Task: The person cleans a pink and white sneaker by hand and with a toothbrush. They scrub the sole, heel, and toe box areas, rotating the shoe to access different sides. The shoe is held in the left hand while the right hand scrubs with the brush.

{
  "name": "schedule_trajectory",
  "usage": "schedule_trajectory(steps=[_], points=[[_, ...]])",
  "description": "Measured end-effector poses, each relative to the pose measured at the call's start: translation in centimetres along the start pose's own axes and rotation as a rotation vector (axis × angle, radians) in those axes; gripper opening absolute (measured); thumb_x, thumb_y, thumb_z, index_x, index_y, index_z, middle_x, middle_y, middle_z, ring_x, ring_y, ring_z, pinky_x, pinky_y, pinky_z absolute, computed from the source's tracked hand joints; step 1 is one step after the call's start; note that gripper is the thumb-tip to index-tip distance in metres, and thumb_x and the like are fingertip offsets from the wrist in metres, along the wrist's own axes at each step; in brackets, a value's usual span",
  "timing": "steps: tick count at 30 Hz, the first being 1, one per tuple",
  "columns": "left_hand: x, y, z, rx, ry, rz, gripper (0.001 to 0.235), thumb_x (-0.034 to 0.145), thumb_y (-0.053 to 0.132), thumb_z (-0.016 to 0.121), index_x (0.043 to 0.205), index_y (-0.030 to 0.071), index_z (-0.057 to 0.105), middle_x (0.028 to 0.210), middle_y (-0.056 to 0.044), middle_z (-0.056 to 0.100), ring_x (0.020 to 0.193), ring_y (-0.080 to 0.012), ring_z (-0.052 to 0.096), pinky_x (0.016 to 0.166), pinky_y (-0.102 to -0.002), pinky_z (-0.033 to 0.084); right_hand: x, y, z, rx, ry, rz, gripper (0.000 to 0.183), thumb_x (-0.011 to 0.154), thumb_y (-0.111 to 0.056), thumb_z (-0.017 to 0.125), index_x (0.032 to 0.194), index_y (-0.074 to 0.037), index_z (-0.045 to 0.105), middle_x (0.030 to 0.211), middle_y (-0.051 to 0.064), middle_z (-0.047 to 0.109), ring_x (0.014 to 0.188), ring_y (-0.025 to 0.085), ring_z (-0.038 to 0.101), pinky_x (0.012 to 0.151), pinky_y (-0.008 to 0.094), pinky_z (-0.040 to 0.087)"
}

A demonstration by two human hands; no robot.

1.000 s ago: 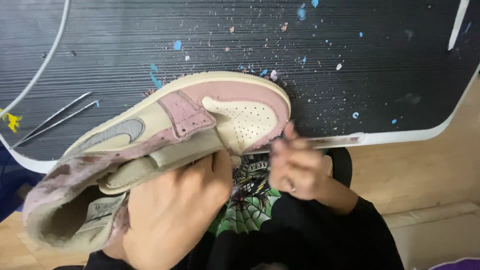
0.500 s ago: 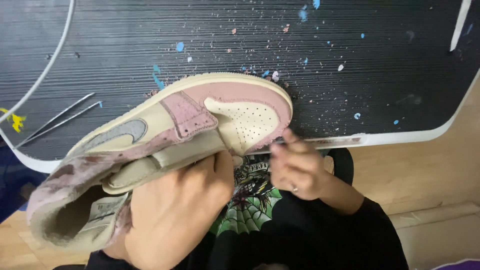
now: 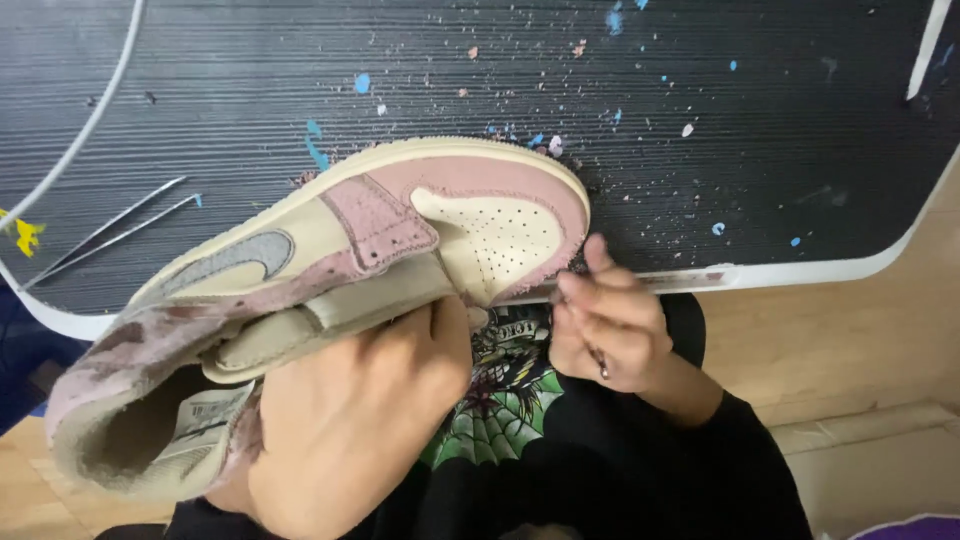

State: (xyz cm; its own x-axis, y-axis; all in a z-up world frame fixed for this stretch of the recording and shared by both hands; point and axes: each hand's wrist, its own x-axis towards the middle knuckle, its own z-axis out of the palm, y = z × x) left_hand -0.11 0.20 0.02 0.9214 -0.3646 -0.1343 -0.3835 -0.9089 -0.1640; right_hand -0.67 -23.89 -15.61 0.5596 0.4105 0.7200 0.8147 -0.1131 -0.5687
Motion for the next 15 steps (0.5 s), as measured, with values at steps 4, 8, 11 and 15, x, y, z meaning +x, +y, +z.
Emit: schedule_trajectory(steps=[4, 8, 11, 15], points=[[0.0, 0.3, 0.1, -0.040, -0.019, -0.026, 0.038, 0.080, 0.016, 0.066, 0.117, 0.018, 0.076, 0.068, 0.007, 0.064, 0.053, -0.0121, 0.059, 0.046, -0.033, 0.046, 0.7, -0.4, -0.8, 0.037, -0.203, 0.072, 0.029, 0.092, 0.017, 0.064, 0.108, -0.003, 0.051, 0.143, 0.021, 0.050, 0.128, 0.023, 0.060, 0.130, 0.045, 0.036], [0.2, 0.0, 0.2, -0.090, 0.019, -0.015, 0.023, 0.079, 0.008, 0.067, 0.098, 0.019, 0.074, 0.066, 0.005, 0.063, 0.056, -0.0153, 0.058, 0.050, -0.034, 0.046, 0.6, -0.5, 0.1, 0.144, 0.120, 0.251, 0.021, 0.098, 0.007, 0.061, 0.114, -0.006, 0.055, 0.134, 0.013, 0.060, 0.098, 0.017, 0.069, 0.126, 0.047, 0.042], [-0.1, 0.3, 0.3, -0.053, 0.012, -0.043, 0.015, 0.083, 0.013, 0.067, 0.090, 0.025, 0.071, 0.067, 0.006, 0.061, 0.054, -0.0133, 0.056, 0.050, -0.030, 0.042, 0.3, 0.0, 0.6, -0.058, -0.106, -0.133, 0.021, 0.092, 0.010, 0.067, 0.102, 0.000, 0.052, 0.120, 0.028, 0.061, 0.071, 0.013, 0.065, 0.114, 0.046, 0.052], [-0.1, 0.2, 0.2, -0.044, 0.003, -0.035, 0.027, 0.082, 0.013, 0.067, 0.107, 0.021, 0.075, 0.063, 0.007, 0.061, 0.052, -0.0104, 0.057, 0.047, -0.030, 0.044, 0.8, -0.5, 0.3, -0.031, -0.050, -0.006, 0.022, 0.090, 0.009, 0.073, 0.102, 0.007, 0.055, 0.108, 0.028, 0.064, 0.087, 0.028, 0.069, 0.114, 0.052, 0.049]])
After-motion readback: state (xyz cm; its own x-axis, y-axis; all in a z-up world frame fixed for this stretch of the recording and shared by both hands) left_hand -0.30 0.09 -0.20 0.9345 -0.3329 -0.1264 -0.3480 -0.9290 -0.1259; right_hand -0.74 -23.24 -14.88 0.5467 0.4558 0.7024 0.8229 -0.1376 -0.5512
